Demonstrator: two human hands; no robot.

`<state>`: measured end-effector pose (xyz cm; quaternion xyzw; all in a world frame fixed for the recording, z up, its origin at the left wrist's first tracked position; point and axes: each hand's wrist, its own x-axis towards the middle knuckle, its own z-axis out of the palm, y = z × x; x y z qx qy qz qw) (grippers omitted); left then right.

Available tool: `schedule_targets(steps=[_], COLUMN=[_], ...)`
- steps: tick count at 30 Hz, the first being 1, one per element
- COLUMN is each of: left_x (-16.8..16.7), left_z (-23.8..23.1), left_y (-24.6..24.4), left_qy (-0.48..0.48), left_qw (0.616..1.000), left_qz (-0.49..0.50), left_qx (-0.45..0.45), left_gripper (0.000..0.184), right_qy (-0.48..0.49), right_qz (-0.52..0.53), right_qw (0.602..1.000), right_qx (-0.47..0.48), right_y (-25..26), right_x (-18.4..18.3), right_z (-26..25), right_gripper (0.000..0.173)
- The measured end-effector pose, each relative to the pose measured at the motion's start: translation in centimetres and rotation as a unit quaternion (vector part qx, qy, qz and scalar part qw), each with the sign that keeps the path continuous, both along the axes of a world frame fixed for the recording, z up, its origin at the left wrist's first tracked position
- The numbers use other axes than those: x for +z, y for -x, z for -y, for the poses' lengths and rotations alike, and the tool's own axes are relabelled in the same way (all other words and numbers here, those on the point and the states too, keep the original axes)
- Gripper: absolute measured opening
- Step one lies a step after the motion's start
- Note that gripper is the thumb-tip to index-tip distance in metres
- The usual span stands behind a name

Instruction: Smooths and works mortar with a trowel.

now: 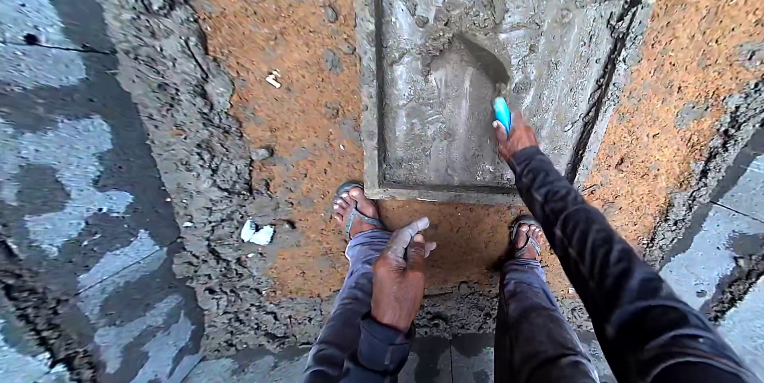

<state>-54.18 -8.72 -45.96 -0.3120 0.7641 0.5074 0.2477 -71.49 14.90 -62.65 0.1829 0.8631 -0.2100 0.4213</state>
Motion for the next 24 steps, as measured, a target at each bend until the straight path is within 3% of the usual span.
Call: schedule_targets(steps=[3, 5, 7, 10, 14, 16, 18, 19, 21, 24], left_x=[0.2, 0.5, 0.6, 0.6, 0.4, 0.3, 0.4, 0.5, 0.5, 0.6], left_z=[0.2, 0.4, 0.8, 2.1, 3.1, 3.1, 3.0, 3.0, 3.2, 3.4], left_y=[0.5, 0.8, 1.1, 1.8, 1.9, 2.0, 2.5, 2.8, 3.5, 3.9], left_qy=[-0.017, -0.024, -0.029, -0.028, -0.024, -0.025, -0.028, -0.03, -0.032, -0.04], left_qw=[1.0, 1.0, 0.999, 0.999, 0.999, 0.999, 0.999, 0.999, 0.998, 0.997], left_qz=[0.004, 0.005, 0.0, -0.019, -0.023, -0.019, -0.013, -0.018, -0.028, -0.023], left_qx=[0.018, 0.018, 0.015, 0.019, 0.016, 0.016, 0.02, 0.025, 0.041, 0.055], left_gripper=[0.031, 0.031, 0.031, 0.031, 0.031, 0.031, 0.031, 0.031, 0.031, 0.031], right_qy=[0.136, 0.196, 0.222, 0.27, 0.379, 0.329, 0.196, 0.122, 0.018, -0.076], right_qz=[-0.012, 0.03, 0.07, 0.062, 0.072, 0.076, 0.042, 0.026, 0.018, 0.014], right_qw=[0.956, 0.871, 0.77, 0.687, 0.662, 0.703, 0.817, 0.891, 0.978, 0.996], right_qx=[-0.259, -0.449, -0.595, -0.671, -0.643, -0.626, -0.541, -0.437, -0.205, 0.049], right_y=[-5.6, -10.1, -13.2, -13.1, -5.2, 0.6, 3.4, 3.7, 3.2, 2.6], right_x=[2.3, 2.9, 1.9, -1.4, -5.0, -3.7, -1.6, -0.6, 1.0, 2.7], right_z=[-1.4, -2.0, -1.7, 1.0, 5.2, 8.1, 9.8, 9.6, 7.6, 2.7], right_gripper=[0.055, 0.045, 0.051, 0.055, 0.053, 0.054, 0.05, 0.05, 0.056, 0.063])
